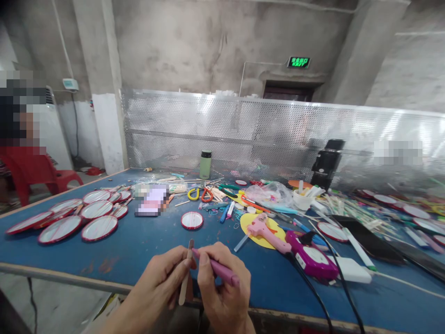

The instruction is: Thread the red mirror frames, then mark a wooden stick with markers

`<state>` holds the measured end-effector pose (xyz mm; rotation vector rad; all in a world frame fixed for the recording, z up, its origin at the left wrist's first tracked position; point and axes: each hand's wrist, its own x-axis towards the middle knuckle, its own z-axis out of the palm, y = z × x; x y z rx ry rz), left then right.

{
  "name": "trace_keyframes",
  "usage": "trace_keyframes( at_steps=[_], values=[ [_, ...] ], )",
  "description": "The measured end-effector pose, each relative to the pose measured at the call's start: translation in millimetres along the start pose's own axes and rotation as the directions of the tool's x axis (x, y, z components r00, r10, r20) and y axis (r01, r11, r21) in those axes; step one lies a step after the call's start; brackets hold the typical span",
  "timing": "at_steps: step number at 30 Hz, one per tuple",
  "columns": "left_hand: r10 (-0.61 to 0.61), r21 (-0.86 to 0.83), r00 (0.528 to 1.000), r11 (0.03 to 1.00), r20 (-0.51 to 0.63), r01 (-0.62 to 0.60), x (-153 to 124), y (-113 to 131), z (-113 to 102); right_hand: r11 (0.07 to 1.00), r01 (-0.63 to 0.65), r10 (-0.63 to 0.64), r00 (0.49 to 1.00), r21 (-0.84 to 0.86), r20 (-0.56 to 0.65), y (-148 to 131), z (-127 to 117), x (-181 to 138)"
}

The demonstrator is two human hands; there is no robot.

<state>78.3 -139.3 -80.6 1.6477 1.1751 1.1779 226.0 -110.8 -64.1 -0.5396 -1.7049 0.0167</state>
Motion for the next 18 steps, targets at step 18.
trace_keyframes(
  at_steps=[18],
  values=[
    [-0.009,0.008,1.000,1.000,-0.009,0.009,0.8,-0.1,1.1,1.000,-0.001,0.001,0.999,0.001,0.032,0.2,0.6,0.5]
  ],
)
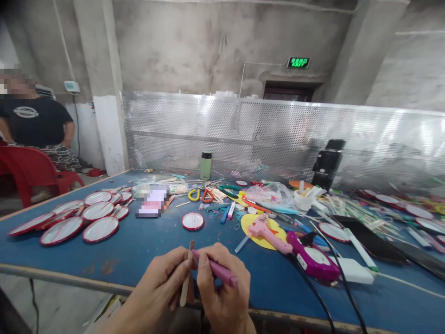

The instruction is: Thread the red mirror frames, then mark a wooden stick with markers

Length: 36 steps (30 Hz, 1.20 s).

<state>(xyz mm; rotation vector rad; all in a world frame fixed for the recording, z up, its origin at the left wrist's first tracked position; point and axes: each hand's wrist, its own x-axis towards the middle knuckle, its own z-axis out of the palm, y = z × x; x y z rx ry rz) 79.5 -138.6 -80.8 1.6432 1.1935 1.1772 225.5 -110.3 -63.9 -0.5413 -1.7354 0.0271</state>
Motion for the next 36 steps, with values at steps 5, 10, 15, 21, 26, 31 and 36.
trace_keyframes(
  at_steps=[5,10,15,21,26,31,36],
  values=[
    [0.005,-0.013,1.000,1.000,-0.010,-0.005,-0.8,4.0,0.1,1.000,0.014,-0.014,1.000,-0.004,0.008,-2.2,-1.4,0.9],
    [-0.006,-0.025,1.000,1.000,0.005,0.006,-1.1,2.9,-0.2,1.000,0.001,-0.001,1.000,-0.009,-0.025,-3.0,-1.6,1.2],
    [0.003,-0.026,1.000,1.000,0.005,-0.003,-0.1,2.1,-0.3,1.000,0.012,-0.012,1.000,-0.020,-0.001,-2.6,-1.4,1.4],
    [0.007,-0.023,1.000,1.000,0.000,-0.007,0.0,2.0,-0.2,1.000,0.016,-0.016,1.000,-0.001,-0.012,-1.9,-1.1,1.5],
    [0.001,-0.033,1.000,0.999,-0.015,-0.002,-0.8,-0.4,0.7,1.000,0.009,-0.009,1.000,-0.014,-0.026,-2.0,-0.3,1.9],
    [-0.012,-0.034,1.000,0.999,-0.003,0.012,-0.5,-1.5,0.3,1.000,0.015,-0.015,1.000,-0.016,0.006,-1.8,-0.2,1.4],
    [-0.014,-0.061,1.000,0.998,-0.005,0.014,0.5,0.0,0.3,1.000,0.000,-0.001,1.000,-0.021,-0.022,-1.8,-1.7,-0.1]
  ],
)
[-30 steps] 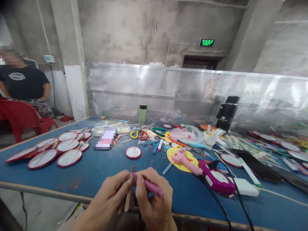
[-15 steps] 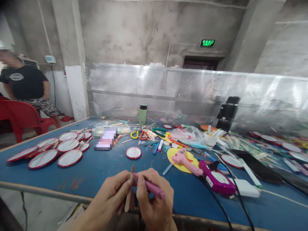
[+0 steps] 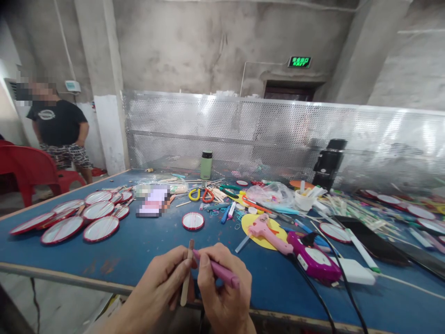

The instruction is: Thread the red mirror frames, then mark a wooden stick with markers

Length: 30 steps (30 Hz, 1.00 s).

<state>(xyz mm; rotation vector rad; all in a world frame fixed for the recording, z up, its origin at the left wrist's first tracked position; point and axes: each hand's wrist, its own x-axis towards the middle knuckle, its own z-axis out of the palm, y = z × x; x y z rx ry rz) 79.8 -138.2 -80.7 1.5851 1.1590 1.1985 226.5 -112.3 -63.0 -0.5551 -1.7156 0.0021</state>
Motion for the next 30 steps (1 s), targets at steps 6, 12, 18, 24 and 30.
trace_keyframes(
  at_steps=[6,12,18,24,30],
  values=[
    [-0.015,-0.019,1.000,1.000,-0.004,0.015,-1.1,-1.2,0.4,1.000,-0.003,0.004,1.000,0.002,-0.020,0.2,0.2,-0.5],
    [-0.016,-0.038,1.000,0.999,0.007,0.016,-0.8,0.5,0.2,1.000,0.007,-0.008,0.999,-0.013,-0.034,-0.9,0.0,1.4],
    [-0.004,-0.034,1.000,0.999,-0.009,0.003,0.9,0.4,1.9,1.000,0.023,-0.023,1.000,-0.019,0.013,-0.2,0.4,0.8],
    [-0.022,-0.045,1.000,0.999,0.005,0.023,-0.8,0.4,1.9,1.000,0.017,-0.017,1.000,-0.011,0.006,0.3,0.2,1.8],
    [-0.028,-0.042,1.000,0.999,0.010,0.028,-0.4,-0.6,0.3,1.000,0.011,-0.012,1.000,-0.014,-0.022,-0.7,0.1,1.3]
  ],
)
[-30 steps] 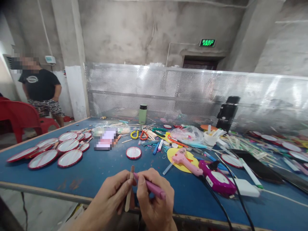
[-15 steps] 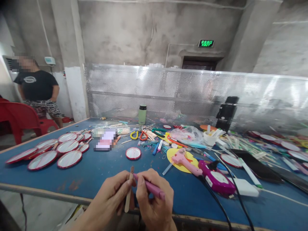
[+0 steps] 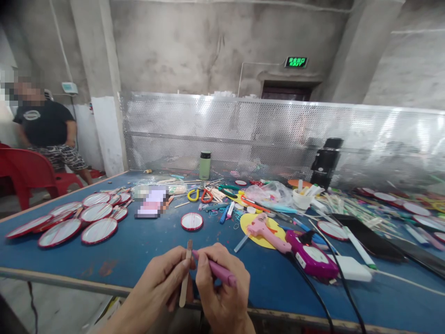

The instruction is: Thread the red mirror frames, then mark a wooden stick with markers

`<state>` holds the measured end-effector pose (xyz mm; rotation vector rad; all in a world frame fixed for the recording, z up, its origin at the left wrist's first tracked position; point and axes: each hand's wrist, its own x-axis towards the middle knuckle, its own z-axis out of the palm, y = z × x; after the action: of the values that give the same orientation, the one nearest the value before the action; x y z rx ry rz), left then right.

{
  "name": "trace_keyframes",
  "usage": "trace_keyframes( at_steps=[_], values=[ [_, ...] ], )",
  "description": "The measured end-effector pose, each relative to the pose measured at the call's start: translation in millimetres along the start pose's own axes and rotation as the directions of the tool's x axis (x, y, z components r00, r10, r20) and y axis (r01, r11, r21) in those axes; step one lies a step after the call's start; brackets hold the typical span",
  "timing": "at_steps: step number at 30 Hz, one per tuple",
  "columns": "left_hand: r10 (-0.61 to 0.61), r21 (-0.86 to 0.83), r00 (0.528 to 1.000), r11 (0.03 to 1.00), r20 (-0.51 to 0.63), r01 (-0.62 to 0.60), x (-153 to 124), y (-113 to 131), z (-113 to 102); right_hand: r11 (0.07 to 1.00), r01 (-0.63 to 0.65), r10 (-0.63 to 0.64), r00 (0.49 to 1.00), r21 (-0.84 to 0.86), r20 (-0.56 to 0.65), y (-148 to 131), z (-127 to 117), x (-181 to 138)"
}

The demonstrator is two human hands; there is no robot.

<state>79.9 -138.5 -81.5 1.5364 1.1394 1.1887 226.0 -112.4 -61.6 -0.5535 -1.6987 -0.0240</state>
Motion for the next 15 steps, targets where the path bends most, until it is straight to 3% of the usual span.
trace_keyframes(
  at_steps=[15],
  values=[
    [0.013,0.009,1.000,1.000,0.004,-0.013,0.0,-2.1,0.0,1.000,-0.007,0.007,1.000,-0.011,0.017,0.8,-0.2,-1.5]
  ],
)
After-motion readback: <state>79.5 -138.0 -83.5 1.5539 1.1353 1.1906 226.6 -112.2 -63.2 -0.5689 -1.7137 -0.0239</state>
